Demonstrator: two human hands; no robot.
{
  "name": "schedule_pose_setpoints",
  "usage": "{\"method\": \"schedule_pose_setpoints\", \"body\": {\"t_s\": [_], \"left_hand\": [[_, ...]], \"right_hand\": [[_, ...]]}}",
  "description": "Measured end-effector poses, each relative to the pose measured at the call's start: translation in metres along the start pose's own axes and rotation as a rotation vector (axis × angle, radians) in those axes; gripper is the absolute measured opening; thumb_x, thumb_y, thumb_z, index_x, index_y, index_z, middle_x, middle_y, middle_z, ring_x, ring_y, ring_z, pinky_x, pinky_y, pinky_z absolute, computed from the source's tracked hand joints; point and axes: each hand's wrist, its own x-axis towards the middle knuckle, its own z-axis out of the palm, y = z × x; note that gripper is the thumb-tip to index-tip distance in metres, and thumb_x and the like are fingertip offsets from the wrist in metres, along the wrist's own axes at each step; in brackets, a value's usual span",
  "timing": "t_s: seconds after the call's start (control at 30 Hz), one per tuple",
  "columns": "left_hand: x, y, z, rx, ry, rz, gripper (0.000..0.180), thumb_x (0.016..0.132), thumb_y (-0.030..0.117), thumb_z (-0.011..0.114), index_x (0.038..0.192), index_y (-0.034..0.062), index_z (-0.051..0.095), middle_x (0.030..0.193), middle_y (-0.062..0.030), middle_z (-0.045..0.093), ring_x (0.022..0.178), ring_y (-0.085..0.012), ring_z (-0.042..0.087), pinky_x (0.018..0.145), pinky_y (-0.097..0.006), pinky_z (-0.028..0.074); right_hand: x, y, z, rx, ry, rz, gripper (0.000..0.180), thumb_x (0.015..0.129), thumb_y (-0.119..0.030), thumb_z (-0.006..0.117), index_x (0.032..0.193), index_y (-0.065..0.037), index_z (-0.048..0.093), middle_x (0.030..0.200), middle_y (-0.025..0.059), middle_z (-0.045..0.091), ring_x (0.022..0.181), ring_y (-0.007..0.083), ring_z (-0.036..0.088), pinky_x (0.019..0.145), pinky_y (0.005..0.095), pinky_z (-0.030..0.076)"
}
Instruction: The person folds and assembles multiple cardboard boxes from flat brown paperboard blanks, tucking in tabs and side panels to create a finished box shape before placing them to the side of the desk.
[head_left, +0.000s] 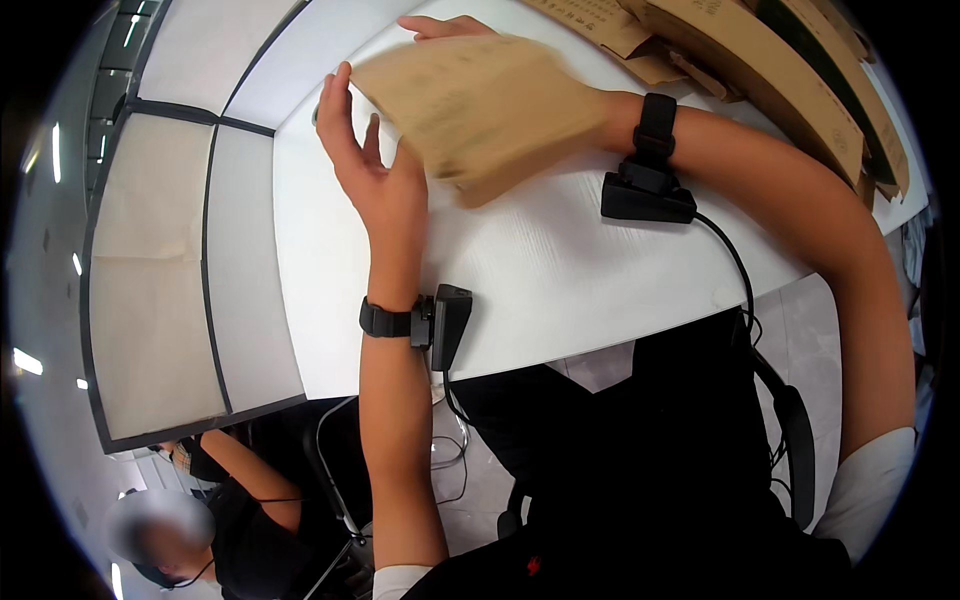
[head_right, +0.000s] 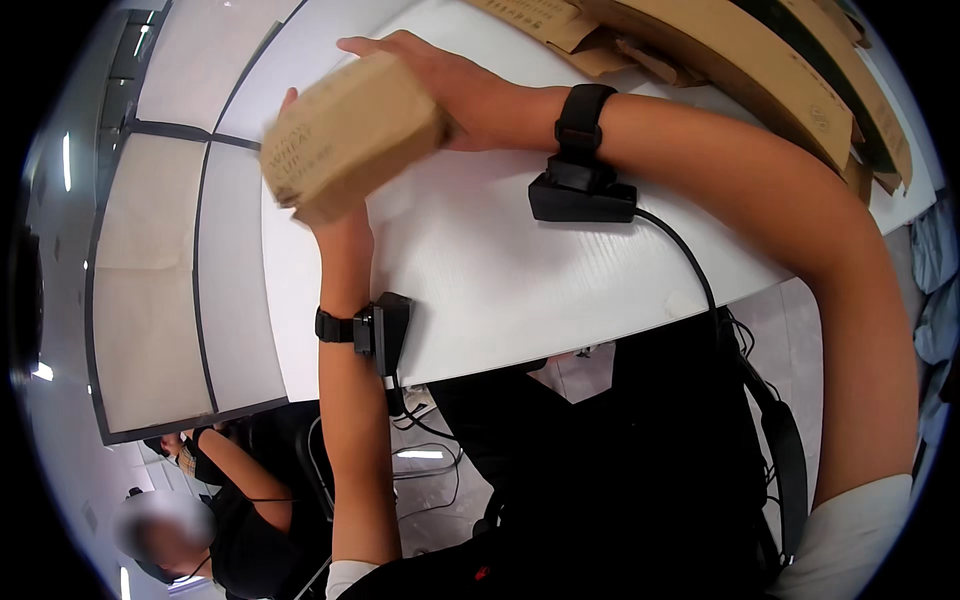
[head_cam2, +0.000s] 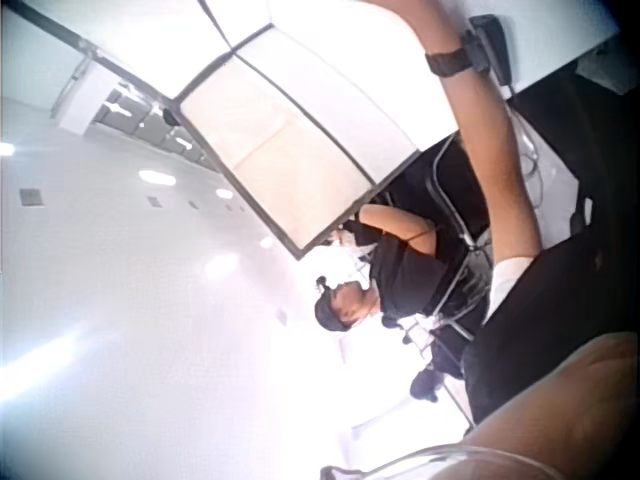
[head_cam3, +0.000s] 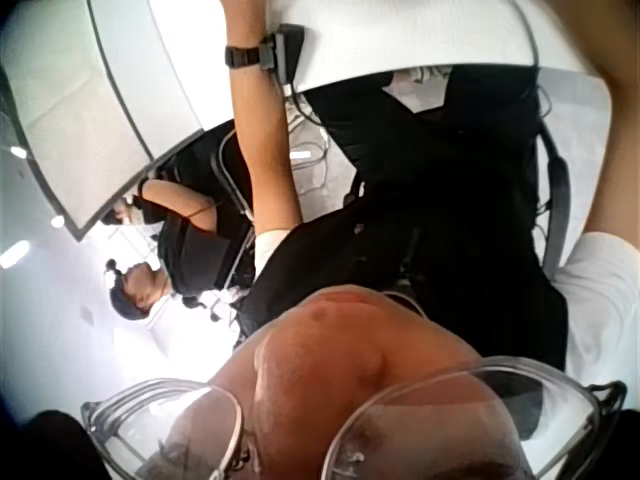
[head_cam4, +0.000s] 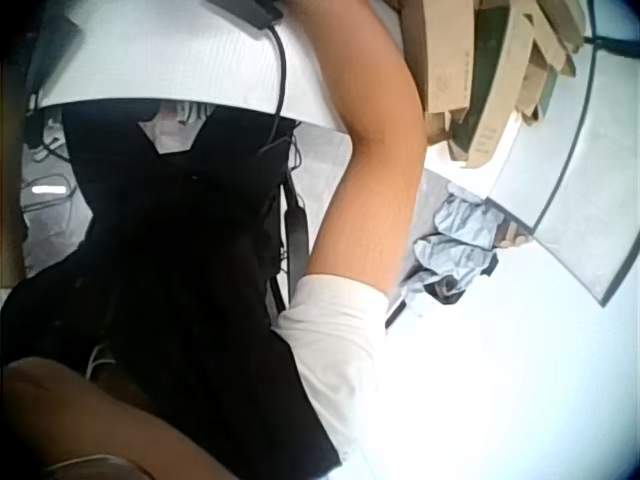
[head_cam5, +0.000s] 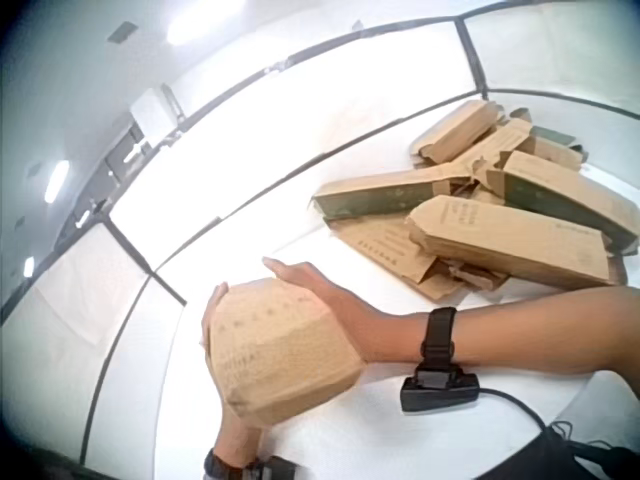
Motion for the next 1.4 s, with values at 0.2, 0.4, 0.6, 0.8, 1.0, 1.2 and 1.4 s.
{"method": "schedule_pose_setpoints", "body": {"t_s": [0.2, 0.4, 0.6, 0.8, 1.0, 1.2, 1.4], "left_hand": [[0.001, 0.007, -0.007, 0.042, 0.182, 0.011, 0.054, 0.100, 0.027, 0.062, 0.147, 0.0028, 0.051, 0.129, -0.0115, 0.054, 0.121, -0.0221, 0.053, 0.096, -0.038, 0.050], [-0.001, 0.035, 0.007, 0.021, 0.150, 0.254, 0.070, 0.093, 0.032, 0.071, 0.153, 0.0068, 0.046, 0.129, -0.0088, 0.049, 0.107, -0.0190, 0.050, 0.081, -0.034, 0.051], [0.001, 0.026, 0.006, 0.370, 0.153, 0.271, 0.060, 0.083, 0.004, 0.073, 0.140, 0.0103, 0.058, 0.130, -0.0084, 0.047, 0.113, -0.0192, 0.053, 0.084, -0.031, 0.054], [-0.001, 0.031, 0.005, 0.221, 0.182, 0.197, 0.046, 0.086, -0.001, 0.067, 0.131, 0.0087, 0.065, 0.126, -0.0072, 0.047, 0.100, -0.0148, 0.057, 0.073, -0.026, 0.055], [0.002, 0.032, 0.003, 0.335, 0.106, 0.293, 0.045, 0.084, -0.004, 0.066, 0.127, 0.0120, 0.068, 0.123, -0.0081, 0.051, 0.104, -0.0179, 0.058, 0.080, -0.027, 0.053], [0.001, 0.030, 0.002, 0.319, 0.232, 0.287, 0.036, 0.085, -0.002, 0.063, 0.118, 0.0080, 0.074, 0.127, -0.0103, 0.058, 0.115, -0.0245, 0.060, 0.086, -0.033, 0.054], [0.001, 0.036, -0.004, 0.409, -0.176, 0.429, 0.035, 0.084, -0.004, 0.065, 0.114, 0.0072, 0.076, 0.126, -0.0086, 0.064, 0.111, -0.0224, 0.063, 0.087, -0.033, 0.056]], "right_hand": [[0.010, 0.010, 0.004, -0.928, 0.028, -0.372, 0.087, 0.080, -0.014, 0.084, 0.154, -0.033, 0.043, 0.137, 0.0106, 0.049, 0.100, 0.0225, 0.063, 0.088, 0.0314, 0.059], [0.006, 0.003, 0.002, -0.944, 0.216, -0.119, 0.081, 0.081, -0.005, 0.080, 0.152, -0.021, 0.046, 0.134, 0.0118, 0.053, 0.096, 0.0229, 0.067, 0.081, 0.0330, 0.060], [0.003, 0.007, 0.012, -0.679, 0.023, -0.214, 0.079, 0.084, -0.009, 0.078, 0.153, -0.024, 0.043, 0.151, 0.0158, 0.044, 0.130, 0.0354, 0.054, 0.107, 0.0424, 0.051], [0.003, -0.007, 0.007, -0.652, 0.100, -0.032, 0.062, 0.099, -0.002, 0.054, 0.156, -0.026, 0.043, 0.147, 0.0072, 0.051, 0.117, 0.0169, 0.062, 0.086, 0.0295, 0.060], [0.004, -0.008, 0.010, -0.448, 0.093, 0.104, 0.055, 0.105, -0.004, 0.043, 0.156, -0.024, 0.045, 0.141, 0.0062, 0.059, 0.105, 0.0116, 0.065, 0.077, 0.0233, 0.058], [-0.001, -0.006, 0.009, -0.478, 0.030, 0.002, 0.056, 0.100, -0.038, 0.065, 0.150, -0.019, 0.049, 0.135, 0.0092, 0.059, 0.112, 0.0208, 0.064, 0.090, 0.0333, 0.058], [0.008, -0.008, 0.002, 0.027, 0.353, 0.374, 0.083, 0.088, -0.056, 0.073, 0.146, -0.004, 0.046, 0.135, 0.0133, 0.059, 0.124, 0.0247, 0.060, 0.096, 0.0369, 0.054]]}}
